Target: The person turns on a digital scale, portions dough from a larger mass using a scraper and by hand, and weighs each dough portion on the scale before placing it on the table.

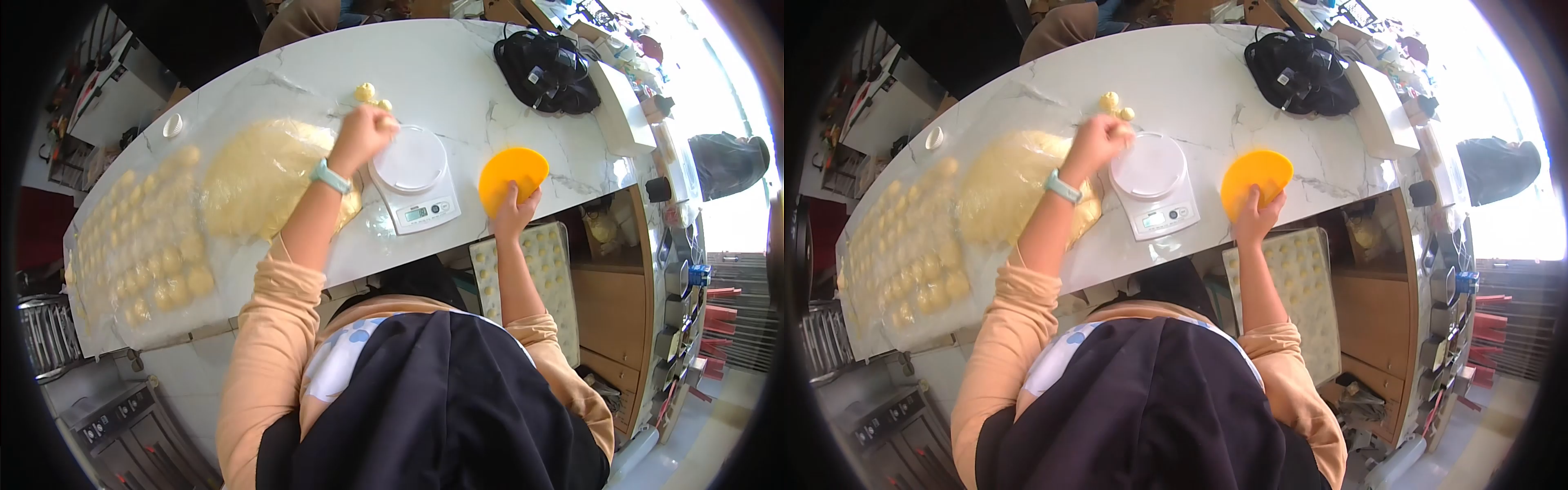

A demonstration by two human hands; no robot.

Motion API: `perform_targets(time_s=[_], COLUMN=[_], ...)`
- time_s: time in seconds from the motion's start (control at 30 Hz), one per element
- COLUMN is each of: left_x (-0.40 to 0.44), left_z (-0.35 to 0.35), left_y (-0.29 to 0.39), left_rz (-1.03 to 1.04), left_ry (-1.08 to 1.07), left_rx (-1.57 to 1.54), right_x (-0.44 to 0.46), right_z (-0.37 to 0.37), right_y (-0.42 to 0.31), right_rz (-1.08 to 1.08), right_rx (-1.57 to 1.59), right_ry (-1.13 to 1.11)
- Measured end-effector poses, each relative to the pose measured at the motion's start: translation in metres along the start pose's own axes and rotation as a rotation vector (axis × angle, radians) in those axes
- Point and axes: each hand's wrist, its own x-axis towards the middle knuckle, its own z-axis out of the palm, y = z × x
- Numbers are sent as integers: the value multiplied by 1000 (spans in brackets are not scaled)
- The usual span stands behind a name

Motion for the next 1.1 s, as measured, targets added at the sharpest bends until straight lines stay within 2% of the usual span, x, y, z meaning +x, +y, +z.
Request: perform_targets(time_s=[0.1, 0.2, 0.3, 0.33, 0.43, 0.53, 0.63, 0.7, 0.77, 0.8, 0.87, 0.9, 0.93, 0.97, 1.03, 1.1], left_x=[60, 113, 127, 125, 130, 102, 34, -39, -119, -156, -201, -212, -219, -224, -225, -228], left_z=[-16, -19, -10, -11, -21, -36, -50, -66, -63, -49, -29, -22, -15, -10, -2, 1], left_y=[-26, -81, -85, -88, -90, -37, -3, 28, 16, -4, -23, -20, -20, -26, -42, -50], left_rz=[-243, -430, -591, -553, -680, -793, -309, -40, 74, 15, -46, -44, -39, -47, -59, -116], left_ry=[337, 326, 476, 391, 343, 412, 300, 309, 503, 585, 648, 628, 603, 604, 608, 587], left_rx=[-365, -578, -998, -1102, -1225, -1090, -1067, -889, -527, -331, -6, 119, 239, 254, 282, 113], right_x=[-1, -1, 0, 0, 1, -2, 2, 5, 5, -2, -20, -32, -48, -60, -81, -95], right_z=[-4, -4, -2, -4, -3, -5, -7, -8, -5, 6, 27, 43, 58, 73, 109, 149], right_y=[-5, -5, -4, -3, -7, -4, 6, 11, 10, -23, -59, -67, -86, -137, -172, -180], right_rz=[-15, -28, -16, -9, -33, -38, -43, -6, 74, 40, -11, -99, -150, -175, -473, -696], right_rx=[-53, -33, 67, 58, 21, 5, 49, 195, 436, 431, 492, 404, 178, 6, -90, -219], right_ry=[-26, -43, -53, -56, -53, -57, -60, -54, -39, 7, -386, -609, -855, -1153, -1422, -1574])
